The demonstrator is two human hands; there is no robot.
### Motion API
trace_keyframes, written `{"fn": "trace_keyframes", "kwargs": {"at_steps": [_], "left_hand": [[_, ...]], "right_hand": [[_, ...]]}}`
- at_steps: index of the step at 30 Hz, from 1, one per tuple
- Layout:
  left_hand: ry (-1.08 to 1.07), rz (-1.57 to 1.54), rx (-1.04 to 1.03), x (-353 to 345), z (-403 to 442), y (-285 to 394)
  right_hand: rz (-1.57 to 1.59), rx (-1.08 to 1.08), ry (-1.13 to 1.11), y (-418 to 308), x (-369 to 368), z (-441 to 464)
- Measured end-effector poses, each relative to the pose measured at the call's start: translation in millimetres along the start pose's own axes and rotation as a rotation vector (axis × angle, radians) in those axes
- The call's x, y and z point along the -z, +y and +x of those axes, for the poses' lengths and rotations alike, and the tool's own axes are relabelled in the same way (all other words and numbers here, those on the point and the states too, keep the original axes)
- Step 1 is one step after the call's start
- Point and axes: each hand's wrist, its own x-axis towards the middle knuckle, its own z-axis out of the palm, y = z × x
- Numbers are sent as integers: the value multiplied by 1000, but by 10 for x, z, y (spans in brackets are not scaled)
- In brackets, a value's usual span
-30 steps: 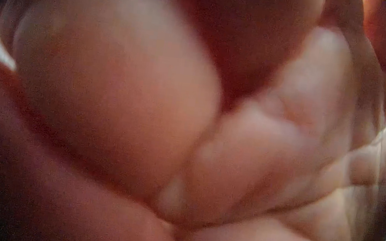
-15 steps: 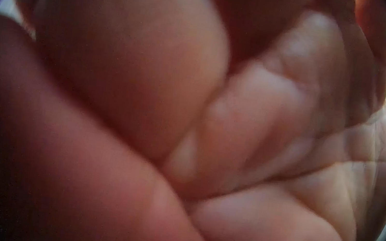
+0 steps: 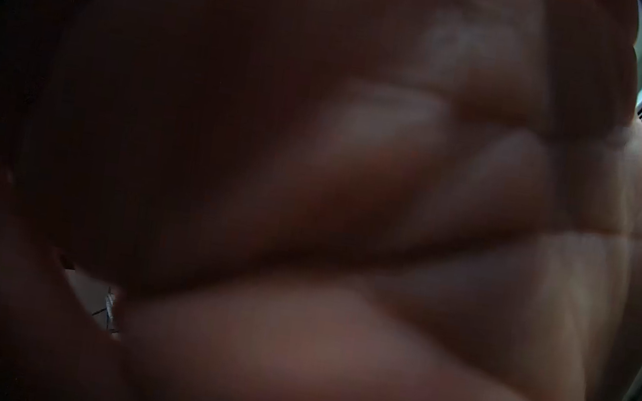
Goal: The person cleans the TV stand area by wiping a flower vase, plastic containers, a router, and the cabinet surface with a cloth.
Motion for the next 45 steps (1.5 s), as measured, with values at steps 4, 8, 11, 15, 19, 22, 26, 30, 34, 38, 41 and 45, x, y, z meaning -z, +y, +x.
{"fn": "trace_keyframes", "kwargs": {"at_steps": [4, 8, 11, 15, 19, 22, 26, 30, 34, 38, 41, 45], "left_hand": [[-3, 14, 0, -62, 52, 12], [-7, 21, 8, -117, 108, 14], [-13, 26, 10, -169, 152, 9], [-9, 44, 18, -211, 232, 3], [-15, 107, 35, -257, 372, -20], [-55, 160, 69, -400, 506, 95], [-88, 201, 122, -611, 691, 393], [-162, 227, 102, -816, 1025, -722], [-180, 279, 105, -989, 1121, -660], [-162, 391, 6, -1116, 1077, -473], [-222, 441, -124, -1349, 951, -356], [-538, 377, -126, -1927, 685, -357]], "right_hand": [[-16, -12, 6, 62, 35, 2], [-33, -21, 6, 157, 99, 22], [-50, -27, 0, 230, 163, 27], [-72, -43, 2, 342, 238, 6], [-109, -88, -10, 590, 470, -95], [-154, -177, -32, 767, 916, -267], [-261, -252, -95, 364, 1822, 4], [-132, -276, -49, 409, 687, -660], [-217, -206, -15, 269, 1108, -435], [-224, -187, 20, 113, 1128, -304], [-195, -192, 15, 95, 1140, -351], [-186, -172, 37, 69, 1122, -297]]}}
